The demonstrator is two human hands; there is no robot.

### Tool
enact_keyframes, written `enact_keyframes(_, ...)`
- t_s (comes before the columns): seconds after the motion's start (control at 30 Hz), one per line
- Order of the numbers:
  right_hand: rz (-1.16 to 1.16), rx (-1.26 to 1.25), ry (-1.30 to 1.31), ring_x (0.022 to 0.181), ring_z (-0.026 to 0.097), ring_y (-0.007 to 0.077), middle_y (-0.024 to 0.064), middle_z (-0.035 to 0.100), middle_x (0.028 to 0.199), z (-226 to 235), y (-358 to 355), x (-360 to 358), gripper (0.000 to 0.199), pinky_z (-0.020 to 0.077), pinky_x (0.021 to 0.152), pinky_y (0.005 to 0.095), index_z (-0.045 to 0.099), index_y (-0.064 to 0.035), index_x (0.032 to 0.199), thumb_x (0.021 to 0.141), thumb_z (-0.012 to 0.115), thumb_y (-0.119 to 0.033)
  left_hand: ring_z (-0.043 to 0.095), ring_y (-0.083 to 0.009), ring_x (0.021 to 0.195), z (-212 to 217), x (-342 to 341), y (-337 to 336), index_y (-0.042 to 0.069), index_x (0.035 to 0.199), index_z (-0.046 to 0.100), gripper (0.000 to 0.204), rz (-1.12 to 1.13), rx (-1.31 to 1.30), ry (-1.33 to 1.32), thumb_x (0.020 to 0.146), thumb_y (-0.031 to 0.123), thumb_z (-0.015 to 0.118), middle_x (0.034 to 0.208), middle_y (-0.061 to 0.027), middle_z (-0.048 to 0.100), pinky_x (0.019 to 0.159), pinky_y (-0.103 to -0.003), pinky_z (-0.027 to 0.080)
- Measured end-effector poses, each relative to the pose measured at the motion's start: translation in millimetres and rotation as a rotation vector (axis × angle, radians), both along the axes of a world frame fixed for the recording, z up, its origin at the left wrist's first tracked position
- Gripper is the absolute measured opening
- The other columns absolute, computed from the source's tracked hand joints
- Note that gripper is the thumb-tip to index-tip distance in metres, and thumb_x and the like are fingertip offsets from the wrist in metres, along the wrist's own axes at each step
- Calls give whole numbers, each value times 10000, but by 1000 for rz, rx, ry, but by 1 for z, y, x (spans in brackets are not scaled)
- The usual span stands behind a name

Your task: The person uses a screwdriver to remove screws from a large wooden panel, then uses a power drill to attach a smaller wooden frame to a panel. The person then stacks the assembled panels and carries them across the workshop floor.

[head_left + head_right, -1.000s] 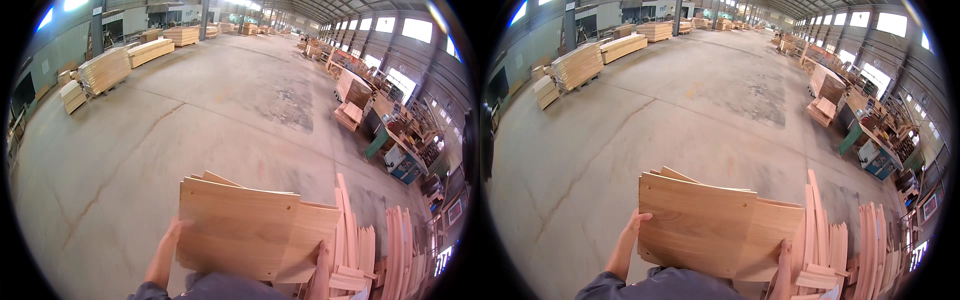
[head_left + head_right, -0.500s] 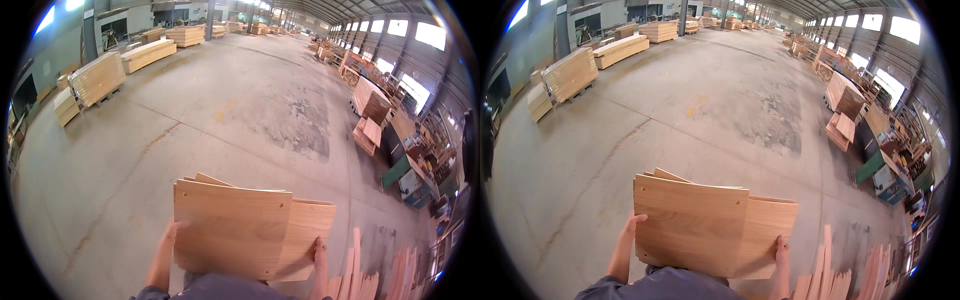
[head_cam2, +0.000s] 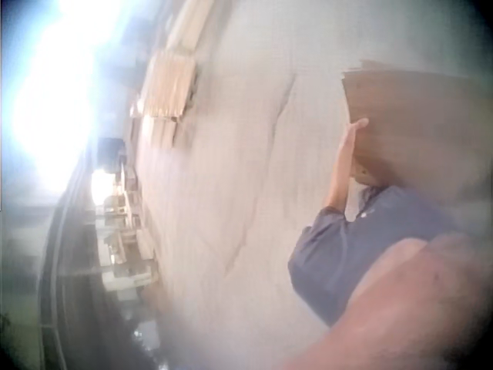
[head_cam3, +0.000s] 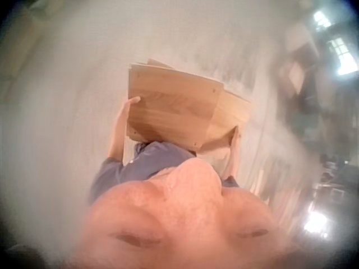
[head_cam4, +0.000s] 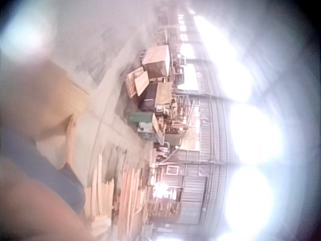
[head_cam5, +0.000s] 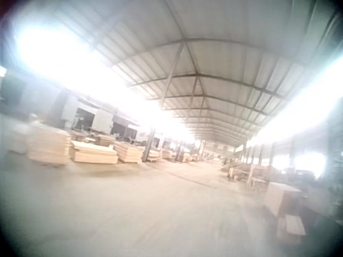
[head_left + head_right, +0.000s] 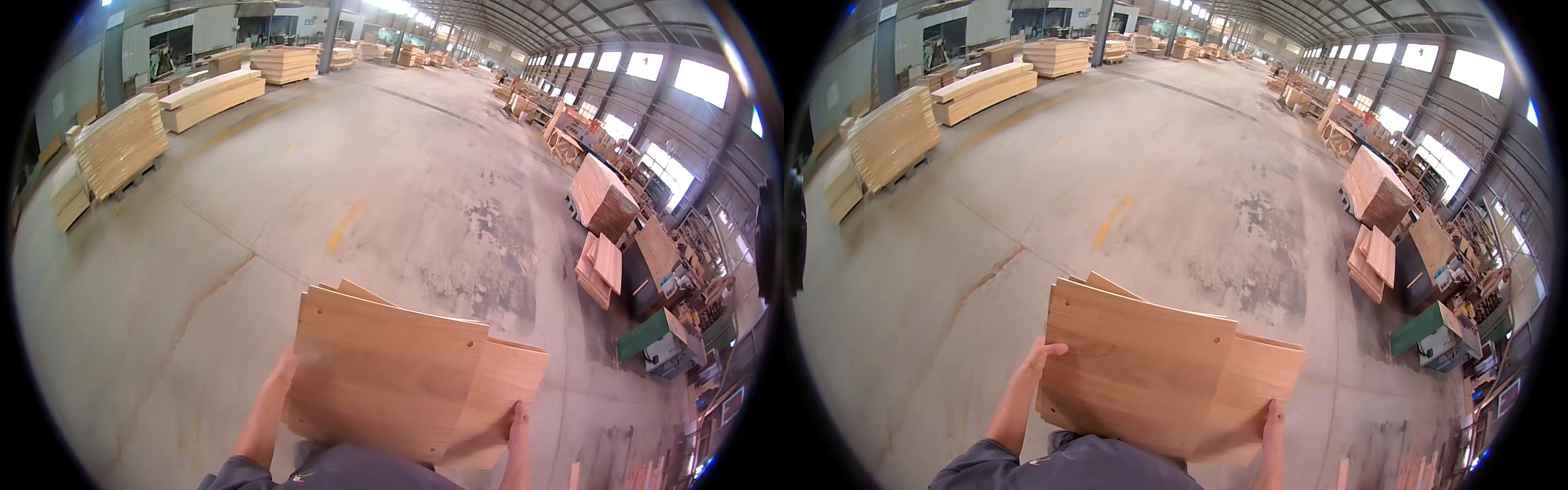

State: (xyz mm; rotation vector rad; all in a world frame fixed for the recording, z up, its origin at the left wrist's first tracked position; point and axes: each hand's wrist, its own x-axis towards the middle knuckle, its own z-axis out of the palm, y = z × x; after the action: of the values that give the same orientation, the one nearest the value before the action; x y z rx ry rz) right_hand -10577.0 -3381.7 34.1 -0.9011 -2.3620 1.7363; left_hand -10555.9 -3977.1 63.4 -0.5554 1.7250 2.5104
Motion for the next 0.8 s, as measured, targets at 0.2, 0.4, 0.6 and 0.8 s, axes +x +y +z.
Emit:
enact_keyframes(0.2, -61, -86, 94, 1046, 561, 196, 110, 638, 1113, -51, -34, -205, 710, 452, 941, 345, 625, 40, 1119, 911, 583, -637, 650, -231, 1000, -4, -236, -31, 3, 1224, 638, 511, 9, -32, -55, 746, 152, 739, 1125, -105, 688, 902, -368, 507)
enact_keyframes(0.4, -78, 79, 97, 753, 521, 138, 25, 592, 762, -30, -90, -482, 529, 448, 709, 338, 595, -58, 748, 922, 622, -557, 631, -232, 1028, -16, -478, -86, -4, 1240, 610, 585, 1, 148, 93, 684, 150, 706, 1123, -96, 678, 890, -374, 504)
enact_keyframes(0.6, 61, -21, 125, 936, 556, 154, 84, 640, 1013, 4, -146, -715, 668, 463, 836, 306, 631, 71, 1054, 919, 611, -584, 630, -215, 1009, 11, -686, -124, -2, 1197, 633, 561, 106, 80, 93, 665, 168, 687, 1114, -93, 674, 852, -354, 503)
enact_keyframes(0.8, 53, 53, 55, 748, 487, 101, 8, 568, 797, -26, -197, -928, 535, 403, 664, 285, 584, -36, 833, 922, 621, -562, 627, -250, 1030, -55, -905, -199, 8, 1258, 602, 616, 63, 150, 34, 665, 150, 689, 1136, -114, 669, 886, -368, 490)
